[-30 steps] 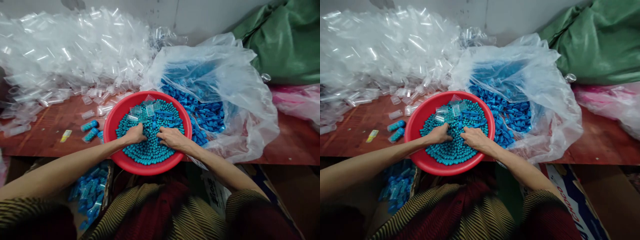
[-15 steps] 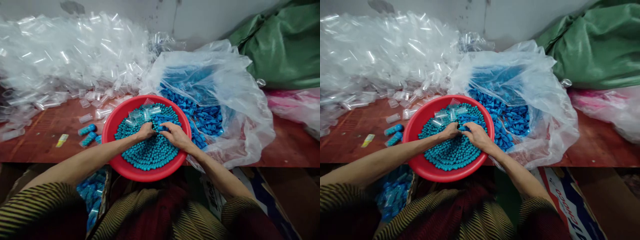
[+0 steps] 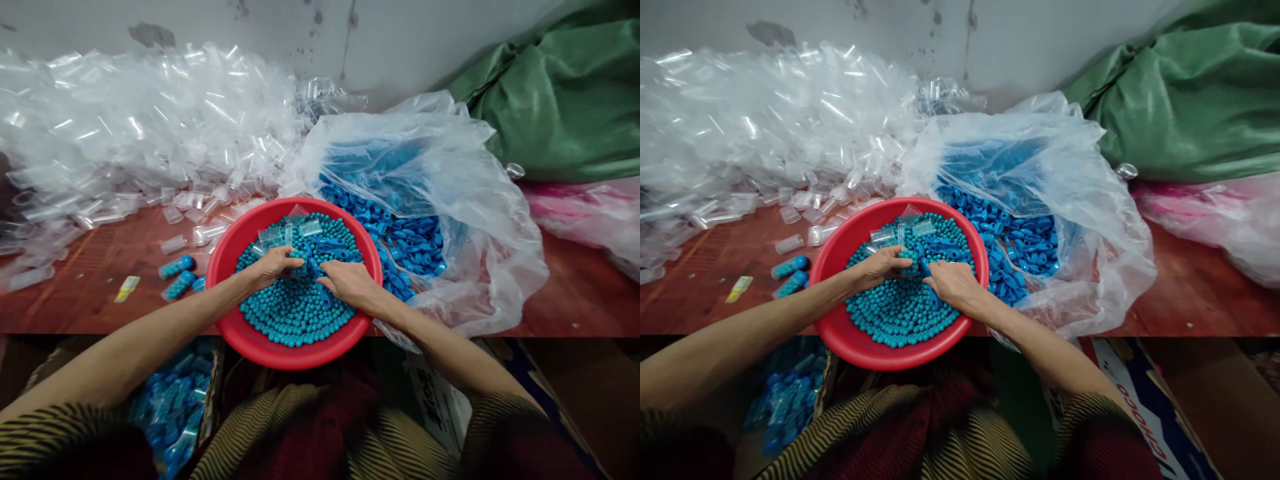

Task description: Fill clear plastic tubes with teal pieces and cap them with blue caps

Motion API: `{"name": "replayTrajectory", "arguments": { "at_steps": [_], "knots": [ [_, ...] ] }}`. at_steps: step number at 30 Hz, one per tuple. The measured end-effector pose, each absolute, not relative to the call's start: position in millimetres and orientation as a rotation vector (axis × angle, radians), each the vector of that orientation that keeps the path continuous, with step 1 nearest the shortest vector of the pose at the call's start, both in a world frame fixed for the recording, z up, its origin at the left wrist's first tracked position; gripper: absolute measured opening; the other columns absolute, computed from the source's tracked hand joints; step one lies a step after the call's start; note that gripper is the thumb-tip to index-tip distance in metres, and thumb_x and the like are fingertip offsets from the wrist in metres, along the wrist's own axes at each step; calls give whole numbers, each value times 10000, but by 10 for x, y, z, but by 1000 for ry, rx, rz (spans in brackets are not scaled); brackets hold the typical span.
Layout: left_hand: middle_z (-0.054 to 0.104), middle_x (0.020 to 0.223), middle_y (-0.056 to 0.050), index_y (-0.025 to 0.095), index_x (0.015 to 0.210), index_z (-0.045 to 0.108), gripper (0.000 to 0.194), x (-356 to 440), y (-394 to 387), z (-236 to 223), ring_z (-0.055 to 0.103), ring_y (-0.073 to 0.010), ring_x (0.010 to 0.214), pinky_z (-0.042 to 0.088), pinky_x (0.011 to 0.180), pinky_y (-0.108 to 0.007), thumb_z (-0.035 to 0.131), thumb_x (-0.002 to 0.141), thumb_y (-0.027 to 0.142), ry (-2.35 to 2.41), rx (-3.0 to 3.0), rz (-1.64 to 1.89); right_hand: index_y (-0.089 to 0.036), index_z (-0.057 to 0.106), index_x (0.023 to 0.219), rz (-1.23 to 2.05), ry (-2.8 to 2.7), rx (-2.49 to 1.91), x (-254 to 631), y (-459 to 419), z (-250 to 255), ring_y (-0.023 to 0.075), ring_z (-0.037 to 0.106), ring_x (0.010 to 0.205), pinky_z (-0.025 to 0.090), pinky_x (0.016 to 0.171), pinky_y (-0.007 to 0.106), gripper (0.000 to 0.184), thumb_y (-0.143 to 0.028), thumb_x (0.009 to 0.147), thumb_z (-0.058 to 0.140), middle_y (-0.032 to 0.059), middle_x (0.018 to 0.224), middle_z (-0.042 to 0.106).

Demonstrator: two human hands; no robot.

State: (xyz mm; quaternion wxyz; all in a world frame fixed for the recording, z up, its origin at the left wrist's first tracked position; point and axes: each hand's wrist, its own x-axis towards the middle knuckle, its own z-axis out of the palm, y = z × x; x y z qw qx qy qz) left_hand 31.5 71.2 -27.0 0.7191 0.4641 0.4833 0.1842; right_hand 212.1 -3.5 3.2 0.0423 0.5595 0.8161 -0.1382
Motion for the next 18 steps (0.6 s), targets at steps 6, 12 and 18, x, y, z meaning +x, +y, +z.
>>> {"name": "replayTrajectory", "arguments": {
  "at_steps": [6, 12, 18],
  "knots": [
    [577, 569, 17, 162, 751, 474, 286, 164, 564, -177, 526, -89, 409, 377, 386, -180, 700, 680, 321, 1057, 915, 341, -70, 603, 979, -281, 2474, 1550, 1831, -45, -3, 259, 648, 803, 471, 613, 324, 218, -178, 887, 439, 192, 909, 658],
    [658, 685, -37, 158, 840, 494, 330, 55, 459, -132, 641, -154, 536, 442, 431, -205, 718, 677, 336, 980, 856, 285, -137, 601, 1016, -468, 2425, 1521, 1947, 30, -52, 247, 655, 838, 456, 658, 317, 242, -190, 881, 407, 133, 915, 693],
    [601, 588, 13, 160, 813, 477, 354, 75, 369, -109, 541, -86, 404, 319, 336, -149, 722, 664, 368, 957, 945, 314, -157, 552, 1141, -760, 2549, 1975, 2049, 105, -12, 214, 644, 874, 448, 754, 298, 300, -291, 903, 427, 84, 937, 698]
  ]
}}
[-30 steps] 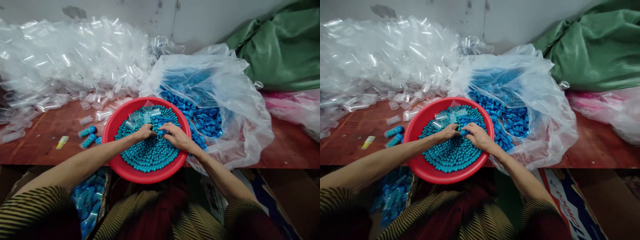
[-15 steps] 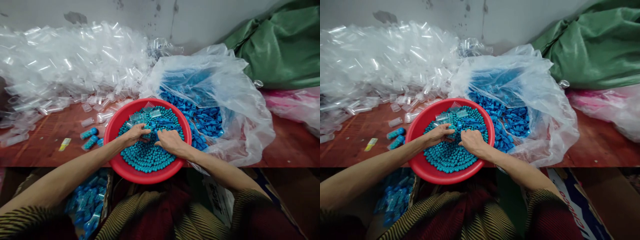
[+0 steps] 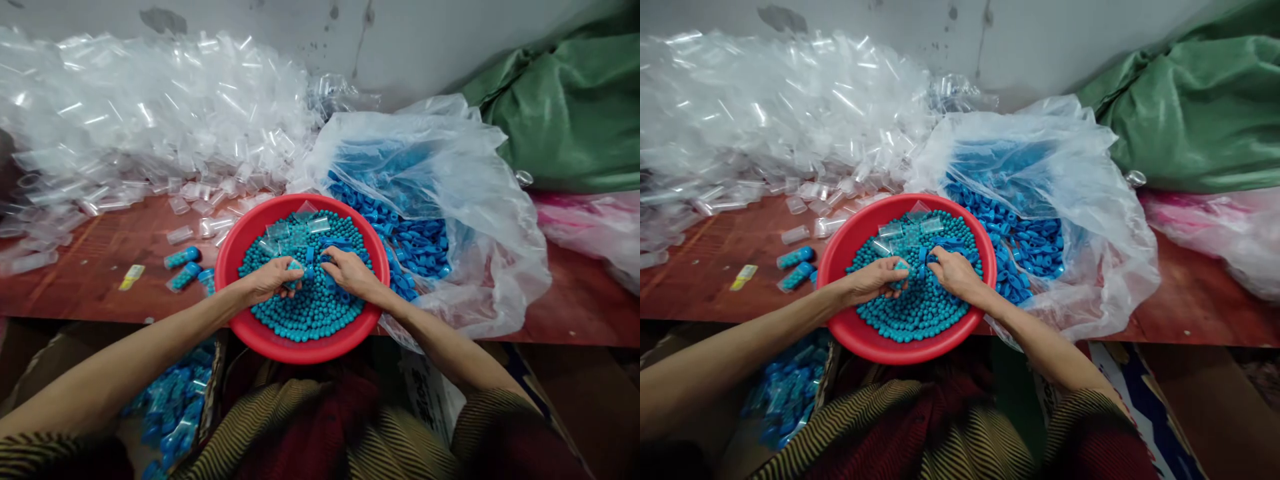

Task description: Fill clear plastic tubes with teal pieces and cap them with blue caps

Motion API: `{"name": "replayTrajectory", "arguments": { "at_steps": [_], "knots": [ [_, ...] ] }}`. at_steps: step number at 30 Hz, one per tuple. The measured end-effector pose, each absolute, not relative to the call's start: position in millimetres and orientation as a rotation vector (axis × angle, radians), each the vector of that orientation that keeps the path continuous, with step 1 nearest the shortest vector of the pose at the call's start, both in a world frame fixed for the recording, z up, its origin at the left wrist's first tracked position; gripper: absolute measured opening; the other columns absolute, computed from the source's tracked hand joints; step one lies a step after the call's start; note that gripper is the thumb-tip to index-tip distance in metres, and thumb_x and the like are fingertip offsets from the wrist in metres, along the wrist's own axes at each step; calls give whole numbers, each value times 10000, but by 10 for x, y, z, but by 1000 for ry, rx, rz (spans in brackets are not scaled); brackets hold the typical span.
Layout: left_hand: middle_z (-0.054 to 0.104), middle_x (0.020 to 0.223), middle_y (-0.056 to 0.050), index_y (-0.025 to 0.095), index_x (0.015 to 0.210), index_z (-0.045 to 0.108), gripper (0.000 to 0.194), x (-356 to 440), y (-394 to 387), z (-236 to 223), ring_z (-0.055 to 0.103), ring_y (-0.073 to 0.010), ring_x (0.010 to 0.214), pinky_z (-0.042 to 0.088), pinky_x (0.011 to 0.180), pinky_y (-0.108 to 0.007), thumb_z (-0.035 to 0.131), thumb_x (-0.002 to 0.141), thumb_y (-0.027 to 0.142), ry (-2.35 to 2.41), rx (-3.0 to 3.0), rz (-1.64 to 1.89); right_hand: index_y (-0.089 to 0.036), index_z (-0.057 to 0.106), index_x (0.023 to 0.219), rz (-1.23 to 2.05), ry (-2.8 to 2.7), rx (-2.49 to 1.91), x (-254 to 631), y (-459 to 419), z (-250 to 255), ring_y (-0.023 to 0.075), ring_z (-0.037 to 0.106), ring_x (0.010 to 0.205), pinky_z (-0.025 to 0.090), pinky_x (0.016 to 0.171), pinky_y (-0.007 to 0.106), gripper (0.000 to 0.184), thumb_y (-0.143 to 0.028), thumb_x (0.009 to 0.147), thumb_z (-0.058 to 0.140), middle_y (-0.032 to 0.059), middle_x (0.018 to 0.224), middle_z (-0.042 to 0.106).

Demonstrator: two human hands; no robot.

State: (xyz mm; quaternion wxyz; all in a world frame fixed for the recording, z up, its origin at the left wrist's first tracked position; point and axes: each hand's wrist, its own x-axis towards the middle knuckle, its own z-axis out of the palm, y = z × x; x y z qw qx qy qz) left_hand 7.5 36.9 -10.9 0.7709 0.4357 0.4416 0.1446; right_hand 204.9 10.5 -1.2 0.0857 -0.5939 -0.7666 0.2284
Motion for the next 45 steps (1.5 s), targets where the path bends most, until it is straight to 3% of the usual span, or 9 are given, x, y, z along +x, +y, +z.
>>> {"name": "replayTrajectory", "arguments": {
  "at_steps": [6, 11, 14, 20, 24, 30, 36, 41, 45],
  "knots": [
    [593, 600, 30, 190, 882, 455, 421, 118, 267, -83, 575, -118, 443, 392, 352, -172, 724, 640, 405, 953, 953, 371, -133, 558, 1164, 870, -2083, -1490, 1964, 111, -115, 205, 592, 1024, 416, 917, 344, 334, -186, 860, 430, 112, 1115, 644],
    [613, 670, 16, 185, 885, 451, 413, 126, 210, -14, 589, -118, 459, 383, 349, -170, 714, 644, 392, 984, 942, 383, -138, 525, 1055, 1376, -1668, -1446, 1999, 220, -150, 128, 607, 660, 474, 583, 229, 293, -135, 782, 419, 0, 751, 620],
    [622, 689, 10, 182, 898, 446, 408, 84, 199, 37, 584, -111, 457, 374, 348, -168, 707, 653, 376, 1018, 951, 441, -142, 459, 1155, 1454, -1634, -1600, 2060, 244, -158, 117, 603, 656, 456, 526, 204, 386, -115, 775, 400, 9, 821, 613],
    [613, 662, 22, 185, 887, 451, 367, -47, 226, 115, 578, -104, 467, 375, 367, -168, 696, 668, 349, 1023, 989, 463, -150, 455, 1278, 693, -2299, -1736, 2254, 150, -36, 179, 558, 935, 445, 771, 298, 461, -63, 840, 338, 98, 1089, 597],
    [612, 665, 20, 182, 892, 458, 360, -67, 248, 117, 564, -96, 465, 352, 367, -162, 688, 674, 354, 1019, 1006, 444, -220, 588, 1123, 266, -2898, -1321, 2157, 58, 66, 212, 497, 953, 399, 754, 332, 348, -107, 899, 347, 87, 1112, 573],
    [600, 662, 19, 171, 909, 480, 342, -54, 212, 54, 536, -81, 450, 324, 361, -159, 669, 688, 352, 1018, 1043, 380, -143, 630, 830, 83, -3164, -1100, 1962, 69, -81, 260, 475, 1016, 372, 801, 390, 250, -139, 903, 391, 125, 1007, 589],
    [579, 632, 35, 172, 893, 469, 313, -38, 194, 2, 520, -77, 433, 333, 351, -160, 645, 701, 346, 1051, 1110, 377, -141, 569, 1028, 662, -2526, -1530, 2010, 142, -26, 174, 584, 810, 404, 715, 277, 189, -241, 886, 496, 66, 883, 650],
    [519, 582, 74, 187, 886, 437, 303, 43, 166, -9, 483, -63, 397, 332, 348, -161, 635, 713, 338, 1032, 1129, 398, -172, 583, 989, 967, -1983, -1359, 1895, 16, 6, 145, 591, 802, 435, 763, 276, 169, -245, 847, 527, 17, 847, 640],
    [512, 588, 80, 192, 872, 421, 332, 71, 133, -25, 477, -52, 397, 314, 350, -154, 658, 702, 351, 969, 1112, 417, -189, 591, 988, 1357, -1677, -1286, 1868, -35, -48, 130, 601, 747, 486, 656, 254, 191, -238, 845, 474, 7, 837, 630]
  ]
}}
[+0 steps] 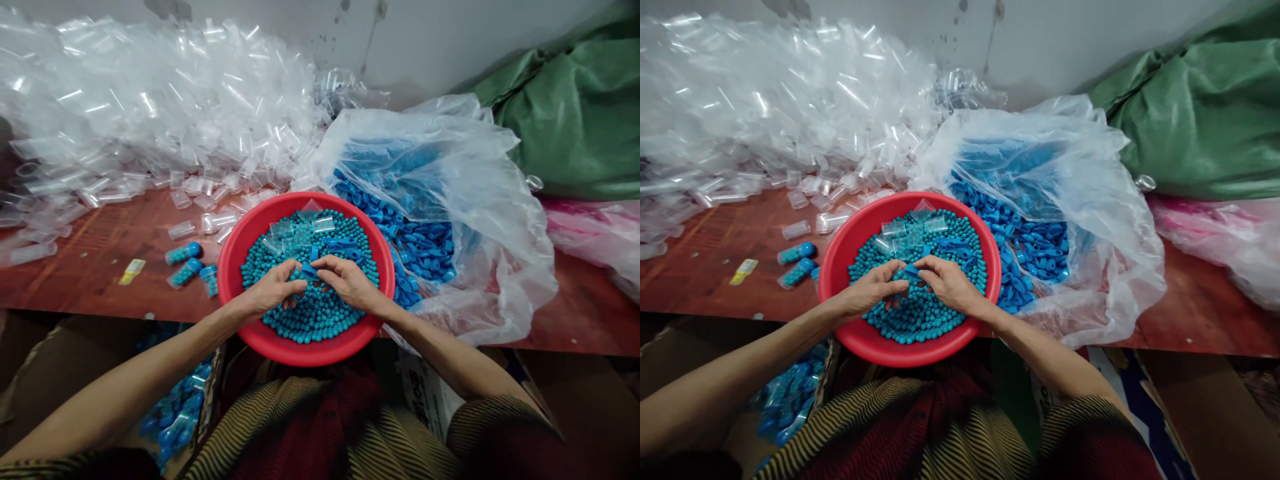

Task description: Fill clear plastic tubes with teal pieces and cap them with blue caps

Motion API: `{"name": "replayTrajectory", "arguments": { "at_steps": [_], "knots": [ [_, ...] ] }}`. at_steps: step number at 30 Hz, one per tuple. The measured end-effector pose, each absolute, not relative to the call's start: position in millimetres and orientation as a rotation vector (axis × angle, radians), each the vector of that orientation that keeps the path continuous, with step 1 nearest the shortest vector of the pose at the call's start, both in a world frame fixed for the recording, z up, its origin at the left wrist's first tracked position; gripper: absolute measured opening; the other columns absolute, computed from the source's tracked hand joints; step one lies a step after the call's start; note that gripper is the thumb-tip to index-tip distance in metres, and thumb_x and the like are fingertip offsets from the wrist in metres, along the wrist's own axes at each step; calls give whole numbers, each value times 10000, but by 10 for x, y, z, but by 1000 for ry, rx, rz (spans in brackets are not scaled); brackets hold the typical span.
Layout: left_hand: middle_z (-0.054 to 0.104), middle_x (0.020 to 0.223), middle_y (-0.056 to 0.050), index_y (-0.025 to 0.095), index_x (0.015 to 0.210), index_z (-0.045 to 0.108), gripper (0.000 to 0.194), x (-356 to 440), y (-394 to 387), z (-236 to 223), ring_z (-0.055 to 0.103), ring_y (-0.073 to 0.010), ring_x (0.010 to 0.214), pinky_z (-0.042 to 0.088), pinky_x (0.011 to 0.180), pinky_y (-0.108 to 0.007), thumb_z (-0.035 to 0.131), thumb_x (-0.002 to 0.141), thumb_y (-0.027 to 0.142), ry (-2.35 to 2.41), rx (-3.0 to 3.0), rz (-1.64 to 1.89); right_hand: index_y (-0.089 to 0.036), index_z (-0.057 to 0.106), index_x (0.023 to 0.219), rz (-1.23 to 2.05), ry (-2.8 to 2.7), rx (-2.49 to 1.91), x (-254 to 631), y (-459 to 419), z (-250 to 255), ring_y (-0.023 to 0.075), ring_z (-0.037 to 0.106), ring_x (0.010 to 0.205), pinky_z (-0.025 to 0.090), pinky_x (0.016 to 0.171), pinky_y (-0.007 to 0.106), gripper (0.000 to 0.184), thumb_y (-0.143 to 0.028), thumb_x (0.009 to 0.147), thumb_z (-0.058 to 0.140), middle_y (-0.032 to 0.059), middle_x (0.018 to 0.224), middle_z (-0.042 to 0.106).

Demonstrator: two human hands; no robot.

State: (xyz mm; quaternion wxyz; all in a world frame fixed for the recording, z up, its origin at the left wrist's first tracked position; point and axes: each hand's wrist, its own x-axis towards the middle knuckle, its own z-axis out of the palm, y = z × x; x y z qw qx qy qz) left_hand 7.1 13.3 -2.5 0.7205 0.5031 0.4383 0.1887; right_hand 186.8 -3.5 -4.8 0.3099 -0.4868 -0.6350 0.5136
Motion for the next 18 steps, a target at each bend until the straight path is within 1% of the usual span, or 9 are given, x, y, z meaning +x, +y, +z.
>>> {"name": "replayTrajectory", "arguments": {
  "at_steps": [3, 6, 8, 9, 11, 13, 15, 16, 18],
  "knots": [
    [527, 599, 73, 189, 889, 427, 352, 66, 130, -29, 481, -53, 401, 319, 354, -157, 662, 701, 372, 955, 1131, 403, -180, 599, 961, 1529, -1517, -1281, 1922, -20, -87, 123, 597, 691, 499, 592, 242, 190, -231, 809, 495, 5, 818, 626],
    [538, 604, 69, 191, 925, 426, 350, 67, 142, -12, 479, -57, 394, 327, 353, -162, 639, 715, 373, 987, 1160, 392, -176, 602, 1028, 1313, -1597, -1359, 1967, -27, -95, 139, 600, 776, 504, 698, 278, 252, -226, 787, 548, 25, 880, 644],
    [544, 614, 66, 193, 968, 423, 350, 76, 146, 7, 481, -61, 398, 333, 355, -166, 615, 730, 364, 997, 1173, 391, -176, 599, 1074, 1113, -1648, -1402, 1966, -49, -85, 149, 592, 863, 483, 799, 307, 282, -223, 802, 540, 46, 957, 644],
    [539, 615, 67, 192, 979, 424, 350, 84, 144, 15, 483, -64, 404, 336, 357, -168, 609, 733, 359, 992, 1182, 394, -174, 599, 1078, 1083, -1653, -1404, 1956, -60, -79, 149, 590, 873, 478, 816, 311, 279, -225, 813, 529, 50, 971, 642],
    [518, 605, 73, 187, 989, 432, 353, 102, 131, 23, 482, -66, 410, 335, 357, -171, 612, 731, 346, 971, 1203, 401, -173, 605, 1041, 1199, -1616, -1373, 1926, -73, -71, 134, 596, 796, 498, 758, 291, 243, -232, 825, 509, 39, 923, 642],
    [496, 585, 81, 181, 987, 446, 347, 119, 111, 19, 469, -60, 397, 324, 349, -169, 621, 728, 332, 955, 1218, 401, -176, 598, 996, 1422, -1546, -1330, 1901, -72, -67, 112, 582, 673, 510, 626, 247, 206, -239, 827, 499, 12, 832, 629],
    [489, 571, 87, 178, 996, 456, 349, 130, 92, 10, 455, -50, 378, 315, 343, -165, 630, 728, 320, 949, 1217, 398, -184, 584, 986, 1558, -1516, -1324, 1895, -71, -58, 99, 556, 592, 483, 511, 209, 191, -245, 827, 499, -14, 753, 602],
    [492, 569, 88, 180, 1005, 456, 356, 133, 86, 7, 453, -47, 372, 312, 340, -162, 633, 728, 317, 948, 1211, 401, -189, 581, 989, 1560, -1534, -1336, 1899, -74, -49, 97, 546, 571, 463, 480, 197, 190, -247, 829, 498, -22, 722, 590],
    [497, 565, 87, 184, 1031, 450, 376, 136, 82, 14, 463, -49, 376, 318, 342, -159, 630, 730, 318, 948, 1204, 412, -195, 598, 981, 1445, -1626, -1369, 1910, -90, -19, 95, 538, 560, 448, 489, 193, 184, -256, 842, 494, -31, 677, 579]
  ]
}}
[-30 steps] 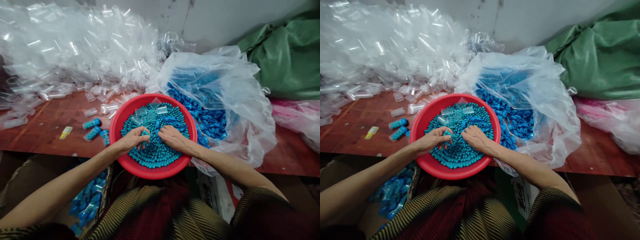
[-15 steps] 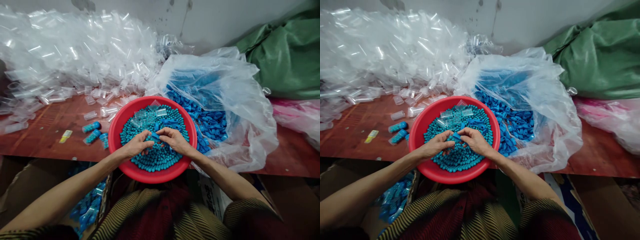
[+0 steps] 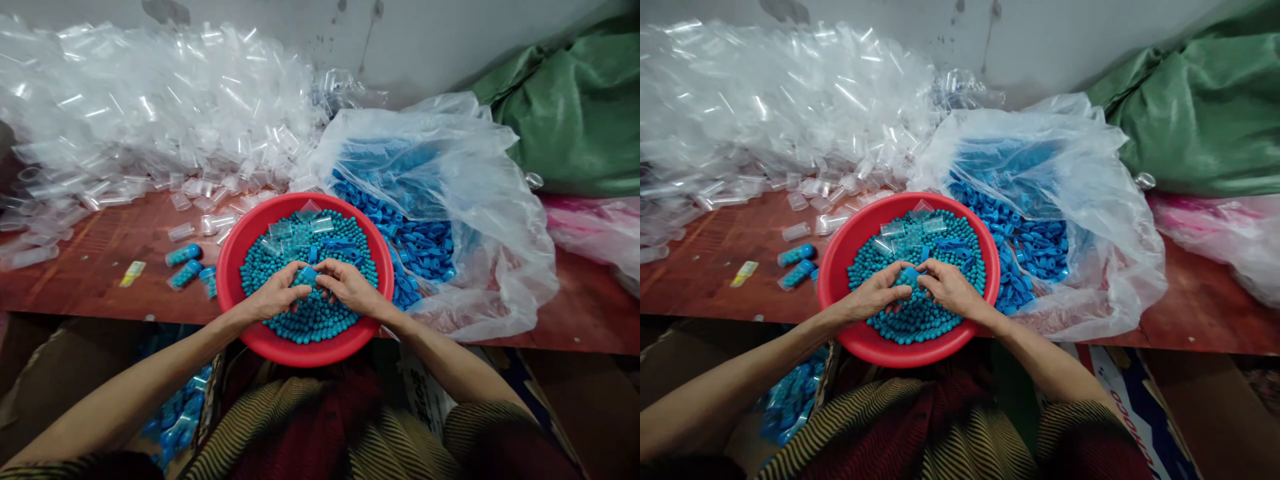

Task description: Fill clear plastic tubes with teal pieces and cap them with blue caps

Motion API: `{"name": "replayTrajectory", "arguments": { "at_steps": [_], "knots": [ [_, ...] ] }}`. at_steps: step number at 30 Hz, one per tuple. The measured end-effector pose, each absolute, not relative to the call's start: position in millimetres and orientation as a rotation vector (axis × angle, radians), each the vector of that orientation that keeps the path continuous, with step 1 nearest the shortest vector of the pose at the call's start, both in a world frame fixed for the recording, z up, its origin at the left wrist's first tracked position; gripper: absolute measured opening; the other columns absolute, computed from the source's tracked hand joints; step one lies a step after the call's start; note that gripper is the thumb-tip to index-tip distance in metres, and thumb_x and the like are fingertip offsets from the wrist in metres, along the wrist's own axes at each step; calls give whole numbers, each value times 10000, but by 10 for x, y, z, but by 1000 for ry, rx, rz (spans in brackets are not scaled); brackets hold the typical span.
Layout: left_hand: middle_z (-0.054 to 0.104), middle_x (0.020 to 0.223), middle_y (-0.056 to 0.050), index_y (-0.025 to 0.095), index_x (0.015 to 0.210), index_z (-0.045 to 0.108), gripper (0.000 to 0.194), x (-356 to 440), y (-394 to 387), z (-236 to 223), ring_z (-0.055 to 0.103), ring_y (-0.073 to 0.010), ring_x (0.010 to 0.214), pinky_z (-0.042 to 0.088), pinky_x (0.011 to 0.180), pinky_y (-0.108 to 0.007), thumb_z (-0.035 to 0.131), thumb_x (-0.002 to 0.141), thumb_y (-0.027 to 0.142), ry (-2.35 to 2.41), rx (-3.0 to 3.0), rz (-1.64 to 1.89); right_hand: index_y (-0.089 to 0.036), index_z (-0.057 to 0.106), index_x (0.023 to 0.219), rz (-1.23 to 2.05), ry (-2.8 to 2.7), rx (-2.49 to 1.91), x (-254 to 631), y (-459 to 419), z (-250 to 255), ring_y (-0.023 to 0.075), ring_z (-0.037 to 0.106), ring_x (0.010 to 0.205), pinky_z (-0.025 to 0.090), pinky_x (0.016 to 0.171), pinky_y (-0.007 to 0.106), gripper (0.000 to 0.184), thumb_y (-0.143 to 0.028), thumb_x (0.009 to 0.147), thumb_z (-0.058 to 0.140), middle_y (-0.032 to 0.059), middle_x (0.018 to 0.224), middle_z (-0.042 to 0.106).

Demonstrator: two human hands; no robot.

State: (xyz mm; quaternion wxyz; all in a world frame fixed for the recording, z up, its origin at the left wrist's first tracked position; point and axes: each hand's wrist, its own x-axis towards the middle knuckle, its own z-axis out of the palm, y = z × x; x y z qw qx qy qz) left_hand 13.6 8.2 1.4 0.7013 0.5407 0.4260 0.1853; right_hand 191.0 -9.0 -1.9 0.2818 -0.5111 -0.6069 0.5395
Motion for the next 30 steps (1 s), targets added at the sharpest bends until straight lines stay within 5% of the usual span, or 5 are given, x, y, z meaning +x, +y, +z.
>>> {"name": "replayTrajectory", "arguments": {
  "at_steps": [10, 19, 26, 30],
  "knots": [
    [488, 549, 89, 186, 1201, 396, 509, 157, 47, 101, 452, -58, 376, 313, 356, -178, 594, 737, 255, 952, 1168, 488, -179, 645, 828, 1321, -1392, -1386, 1823, -171, 9, 119, 604, 580, 485, 560, 232, 167, -285, 830, 517, -20, 632, 610],
    [446, 514, 104, 204, 1097, 431, 411, 258, -1, 97, 390, -39, 332, 290, 333, -166, 609, 743, 313, 968, 1107, 647, -182, 654, 870, 988, -1555, -1440, 1787, -260, 77, 121, 627, 598, 478, 606, 232, 193, -294, 862, 497, -3, 643, 643],
    [504, 542, 93, 188, 1109, 407, 459, 164, 75, 221, 424, -36, 365, 289, 341, -135, 632, 731, 320, 896, 1032, 442, -165, 616, 879, 1489, -1456, -1295, 1909, -152, 62, 116, 633, 579, 503, 538, 222, 158, -249, 821, 495, -10, 667, 635],
    [521, 563, 88, 187, 1143, 386, 508, 133, 63, 291, 431, -36, 364, 260, 335, -132, 639, 720, 311, 903, 994, 407, -170, 595, 848, 1483, -1467, -1264, 1929, -163, 18, 116, 645, 596, 511, 553, 224, 138, -262, 828, 493, -14, 675, 628]
  ]
}}
